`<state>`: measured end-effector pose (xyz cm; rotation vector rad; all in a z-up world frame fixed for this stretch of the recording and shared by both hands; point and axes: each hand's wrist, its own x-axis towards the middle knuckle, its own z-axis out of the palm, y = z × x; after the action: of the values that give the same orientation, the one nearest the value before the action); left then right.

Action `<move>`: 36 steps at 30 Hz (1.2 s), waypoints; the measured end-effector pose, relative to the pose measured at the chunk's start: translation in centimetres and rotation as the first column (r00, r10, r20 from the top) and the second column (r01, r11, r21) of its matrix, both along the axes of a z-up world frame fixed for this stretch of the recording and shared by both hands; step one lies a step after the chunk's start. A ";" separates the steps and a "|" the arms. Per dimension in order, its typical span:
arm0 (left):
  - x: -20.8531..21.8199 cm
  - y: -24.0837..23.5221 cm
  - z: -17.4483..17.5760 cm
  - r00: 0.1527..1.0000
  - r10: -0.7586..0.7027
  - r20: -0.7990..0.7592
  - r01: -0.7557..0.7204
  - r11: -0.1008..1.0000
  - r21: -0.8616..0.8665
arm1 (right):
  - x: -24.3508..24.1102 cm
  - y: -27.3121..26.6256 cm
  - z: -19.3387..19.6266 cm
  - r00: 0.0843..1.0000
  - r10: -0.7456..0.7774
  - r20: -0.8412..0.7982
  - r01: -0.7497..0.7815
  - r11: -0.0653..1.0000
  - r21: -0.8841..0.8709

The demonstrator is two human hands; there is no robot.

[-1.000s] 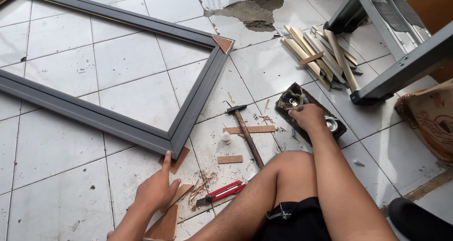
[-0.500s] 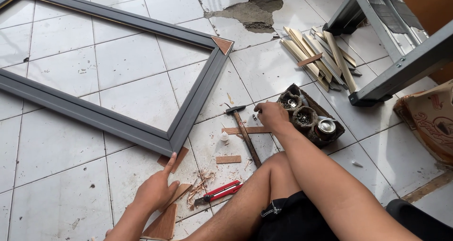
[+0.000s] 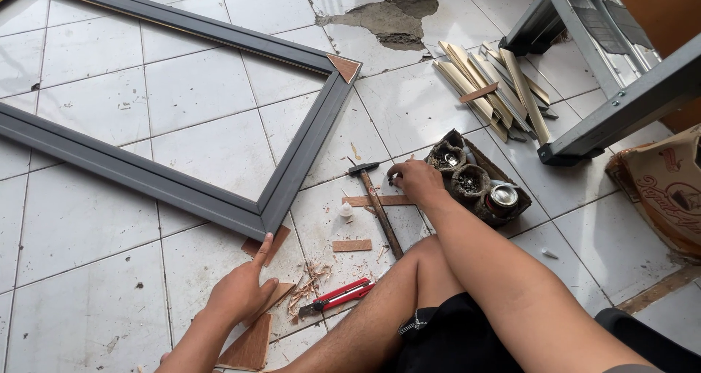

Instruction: Assembling a picture frame by applying glue to the corners, hammering them together, and inspecting the final structure.

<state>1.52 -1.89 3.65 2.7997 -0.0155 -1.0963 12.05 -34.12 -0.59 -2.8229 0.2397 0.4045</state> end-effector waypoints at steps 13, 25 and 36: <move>-0.2 0.1 0.2 0.999 -0.039 0.012 0.039 0.999 0.001 | -1.2 -0.1 1.4 0.964 -0.265 0.021 0.262 0.961 0.085; -1.6 1.1 2.0 0.987 -0.155 0.050 0.160 0.978 -0.131 | -4.6 5.5 5.0 0.912 -0.187 0.365 0.052 0.935 0.351; -0.2 3.3 -1.9 0.985 -0.055 0.164 0.068 0.995 -0.074 | -5.2 19.3 4.5 0.928 0.166 0.333 -0.318 0.821 0.475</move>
<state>1.28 1.43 1.79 2.8254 -0.1592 -0.8569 6.88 -14.87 3.86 -2.3242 -0.2651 0.0911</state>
